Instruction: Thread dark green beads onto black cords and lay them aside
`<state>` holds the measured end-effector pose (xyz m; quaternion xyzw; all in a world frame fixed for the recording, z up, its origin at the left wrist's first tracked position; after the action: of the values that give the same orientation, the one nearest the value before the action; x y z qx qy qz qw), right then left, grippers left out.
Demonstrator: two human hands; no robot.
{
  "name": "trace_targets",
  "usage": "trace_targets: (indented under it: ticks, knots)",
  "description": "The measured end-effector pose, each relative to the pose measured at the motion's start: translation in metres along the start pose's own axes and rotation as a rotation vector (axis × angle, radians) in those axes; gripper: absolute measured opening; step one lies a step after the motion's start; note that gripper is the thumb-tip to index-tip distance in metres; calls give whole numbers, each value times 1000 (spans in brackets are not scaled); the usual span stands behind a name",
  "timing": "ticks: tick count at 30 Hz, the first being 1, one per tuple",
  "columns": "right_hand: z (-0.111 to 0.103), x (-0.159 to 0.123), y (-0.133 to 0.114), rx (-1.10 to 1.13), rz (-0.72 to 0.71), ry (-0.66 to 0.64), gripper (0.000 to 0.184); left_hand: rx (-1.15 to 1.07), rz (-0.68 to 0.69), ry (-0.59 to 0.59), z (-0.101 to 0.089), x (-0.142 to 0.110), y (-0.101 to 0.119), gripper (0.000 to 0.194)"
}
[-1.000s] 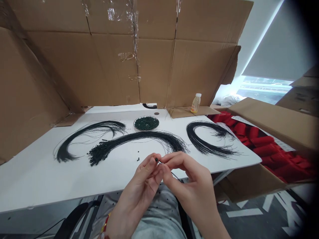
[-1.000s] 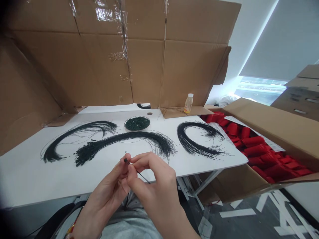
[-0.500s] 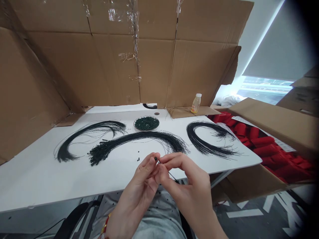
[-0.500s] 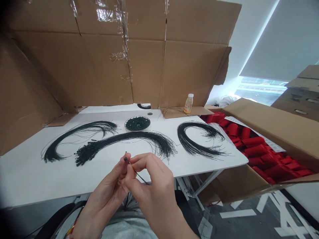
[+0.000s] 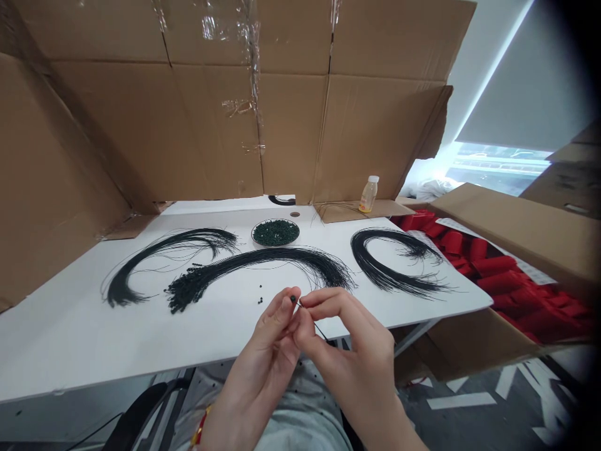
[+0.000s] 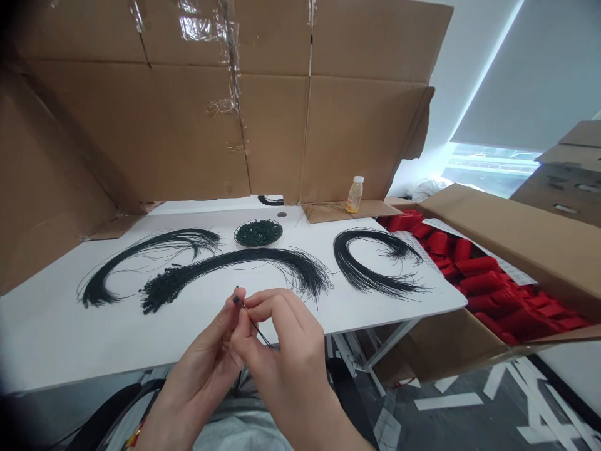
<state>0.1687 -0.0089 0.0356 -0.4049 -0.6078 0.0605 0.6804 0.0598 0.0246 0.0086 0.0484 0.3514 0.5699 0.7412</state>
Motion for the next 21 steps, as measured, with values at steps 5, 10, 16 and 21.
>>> trace_targets:
  ticks: [5, 10, 16, 21]
  knots:
    - [1, 1, -1, 1, -6, -16, 19, 1, 6, -49, -1, 3, -1, 27]
    - [-1, 3, 1, 57, 58, -42, 19, 3, 20, -61, -2, 3, -2, 17]
    - [-1, 3, 2, 73, 61, -54, 20, 43, 40, -164, -4, 3, -1, 23]
    - [-1, 4, 1, 67, 78, -56, 19, 69, 56, -188, -3, 3, 0, 29]
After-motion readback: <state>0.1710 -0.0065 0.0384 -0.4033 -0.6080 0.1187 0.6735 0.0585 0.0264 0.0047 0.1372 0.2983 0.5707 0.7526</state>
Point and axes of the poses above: each hand's wrist, its own x-axis towards the middle knuckle, its own z-axis out of the palm, y = z × x, the point moved 3 cm from there along x, towards the middle knuckle, and after that the axes turned 5 degrees about y, right-handed, at the moved point
